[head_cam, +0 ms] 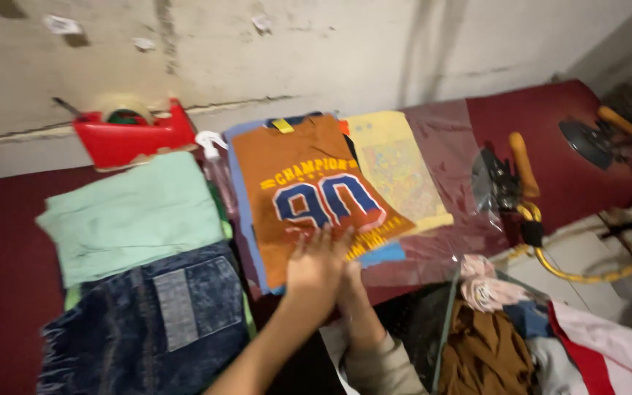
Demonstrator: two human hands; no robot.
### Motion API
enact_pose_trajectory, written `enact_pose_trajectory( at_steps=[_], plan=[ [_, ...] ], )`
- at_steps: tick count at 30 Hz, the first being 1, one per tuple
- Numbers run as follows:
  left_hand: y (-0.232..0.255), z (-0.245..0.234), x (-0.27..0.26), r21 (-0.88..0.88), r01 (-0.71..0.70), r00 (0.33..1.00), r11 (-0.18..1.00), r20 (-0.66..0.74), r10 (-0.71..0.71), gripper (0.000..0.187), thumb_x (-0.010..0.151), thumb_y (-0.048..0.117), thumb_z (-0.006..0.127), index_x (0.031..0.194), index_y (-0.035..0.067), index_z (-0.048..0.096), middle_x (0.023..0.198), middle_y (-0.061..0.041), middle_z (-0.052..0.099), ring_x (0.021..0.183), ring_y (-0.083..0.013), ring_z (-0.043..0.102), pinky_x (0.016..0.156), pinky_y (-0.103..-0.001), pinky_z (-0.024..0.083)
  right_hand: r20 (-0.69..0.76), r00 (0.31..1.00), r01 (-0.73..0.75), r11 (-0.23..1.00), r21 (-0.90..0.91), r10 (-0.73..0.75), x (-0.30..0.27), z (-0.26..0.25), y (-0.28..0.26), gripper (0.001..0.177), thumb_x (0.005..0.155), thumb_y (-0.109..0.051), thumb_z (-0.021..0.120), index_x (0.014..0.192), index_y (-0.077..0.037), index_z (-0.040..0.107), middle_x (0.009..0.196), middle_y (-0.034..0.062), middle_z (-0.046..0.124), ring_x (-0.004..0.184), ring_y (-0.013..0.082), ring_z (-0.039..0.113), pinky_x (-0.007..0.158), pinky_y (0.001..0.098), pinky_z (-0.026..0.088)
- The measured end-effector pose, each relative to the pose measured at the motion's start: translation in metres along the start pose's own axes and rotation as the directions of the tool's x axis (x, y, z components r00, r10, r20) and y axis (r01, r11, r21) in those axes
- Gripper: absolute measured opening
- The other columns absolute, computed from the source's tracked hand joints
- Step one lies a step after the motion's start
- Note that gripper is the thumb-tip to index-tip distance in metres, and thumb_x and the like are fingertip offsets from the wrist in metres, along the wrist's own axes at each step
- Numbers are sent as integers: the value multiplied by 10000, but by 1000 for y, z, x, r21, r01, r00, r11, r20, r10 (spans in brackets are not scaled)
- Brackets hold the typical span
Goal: Spraying fragrance or perfume on folded clothes and arranging them on a sorting table.
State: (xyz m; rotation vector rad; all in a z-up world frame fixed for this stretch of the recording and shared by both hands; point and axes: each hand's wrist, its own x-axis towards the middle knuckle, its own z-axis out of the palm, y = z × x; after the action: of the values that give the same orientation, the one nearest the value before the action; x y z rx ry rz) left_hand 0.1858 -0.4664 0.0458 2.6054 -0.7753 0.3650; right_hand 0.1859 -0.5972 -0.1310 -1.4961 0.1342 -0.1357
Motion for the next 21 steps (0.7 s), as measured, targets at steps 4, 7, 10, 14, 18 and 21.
enact_pose_trajectory(
  at_steps=[4,7,10,14,18,21],
  plan=[
    [9,-15,-19,81,-39,969,996,-238,58,575,902,240,538,1476,204,544,1415,-236,587,1312,-356,574,1125,-545,387,-32,999,-13,845,534,36,20,2,-5,553,1008,-303,420,1544,-229,307,1539,97,456,1390,260,468,1163,460,390],
    [10,-29,-29,89,-61,948,994,-306,85,540,931,214,525,1468,193,570,1403,-236,604,1309,-346,584,1131,-542,390,11,1000,-21,848,530,18,18,18,-27,560,1005,-308,432,1545,-223,310,1534,101,462,1377,264,472,1153,463,394],
    [14,-27,-36,102,-82,946,991,-306,110,545,929,212,520,1469,182,579,1400,-250,602,1302,-356,586,1132,-562,377,40,999,-29,854,520,9,11,26,-47,568,1002,-314,443,1546,-217,314,1529,105,467,1365,268,476,1143,466,397],
    [21,-29,-45,132,-112,945,985,-292,146,546,947,214,512,1487,158,570,1399,-278,591,1305,-388,580,1150,-617,337,66,998,-43,855,518,11,-10,39,-67,578,997,-322,458,1547,-209,319,1522,111,475,1348,273,482,1130,469,401],
    [22,-43,-47,103,-131,947,986,-281,155,571,928,218,512,1491,138,566,1393,-307,582,1310,-410,564,1143,-658,303,90,996,-44,859,511,-3,-18,47,-88,589,993,-330,473,1548,-201,323,1516,116,483,1331,278,487,1117,473,405],
    [21,-45,-53,106,-150,946,983,-274,174,568,918,230,512,1470,118,579,1392,-333,573,1326,-431,544,1135,-683,287,116,993,-51,860,507,-10,-21,53,-96,597,990,-336,485,1549,-196,327,1511,120,488,1319,282,492,1107,476,409]
  ],
)
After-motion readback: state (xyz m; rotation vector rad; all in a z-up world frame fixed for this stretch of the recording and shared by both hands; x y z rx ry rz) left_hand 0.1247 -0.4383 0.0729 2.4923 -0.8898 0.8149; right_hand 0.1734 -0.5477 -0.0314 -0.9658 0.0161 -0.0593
